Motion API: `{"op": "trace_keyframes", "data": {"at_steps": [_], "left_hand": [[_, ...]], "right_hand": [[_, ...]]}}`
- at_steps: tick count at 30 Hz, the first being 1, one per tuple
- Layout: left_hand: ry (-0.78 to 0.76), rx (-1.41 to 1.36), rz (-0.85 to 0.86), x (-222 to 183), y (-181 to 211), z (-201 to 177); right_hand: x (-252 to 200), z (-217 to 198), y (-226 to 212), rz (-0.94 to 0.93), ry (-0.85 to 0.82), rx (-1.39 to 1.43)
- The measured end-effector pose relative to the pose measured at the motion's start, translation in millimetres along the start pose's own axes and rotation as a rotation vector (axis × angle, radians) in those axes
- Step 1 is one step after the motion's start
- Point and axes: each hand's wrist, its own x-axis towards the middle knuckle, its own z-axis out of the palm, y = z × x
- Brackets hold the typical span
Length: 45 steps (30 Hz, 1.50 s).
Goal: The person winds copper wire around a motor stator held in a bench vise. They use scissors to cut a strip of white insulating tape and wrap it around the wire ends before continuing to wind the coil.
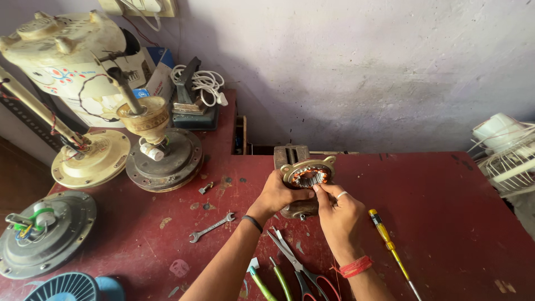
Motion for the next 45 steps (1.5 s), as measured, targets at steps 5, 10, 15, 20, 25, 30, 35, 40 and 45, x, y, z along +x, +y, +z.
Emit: {"op": "trace_keyframes", "data": {"at_steps": [5, 10, 15, 20, 25, 30, 35, 40, 45], "left_hand": [[0.038, 0.054, 0.050, -1, -1, 2], [0.080, 0.104, 0.043, -3, -1, 5], [0.094, 0.073, 0.073, -5, 4, 8], [0.108, 0.063, 0.071, -5, 6, 9], [0.104, 0.027, 0.033, -3, 3, 9], [0.113, 0.057, -0.009, -3, 5, 9], [0.118, 0.084, 0.047, -6, 12, 12], [0.149, 0.103, 0.019, -5, 11, 14], [0.166, 0.176, 0.030, -3, 6, 13]], "right_hand": [[-1, 1, 6, 0.122, -0.069, 0.025], [-10, -4, 16, 0.193, -0.127, 0.116], [-31, -8, 22, 0.333, -0.168, 0.104], [-35, 3, 31, 0.298, -0.056, 0.131], [-27, 11, 32, 0.222, 0.007, 0.161], [-19, 10, 29, 0.196, -0.012, 0.166], [-9, 7, 29, 0.143, -0.014, 0.121], [-4, 6, 31, 0.154, -0.063, 0.186], [6, -7, 29, 0.194, -0.108, 0.024]]}}
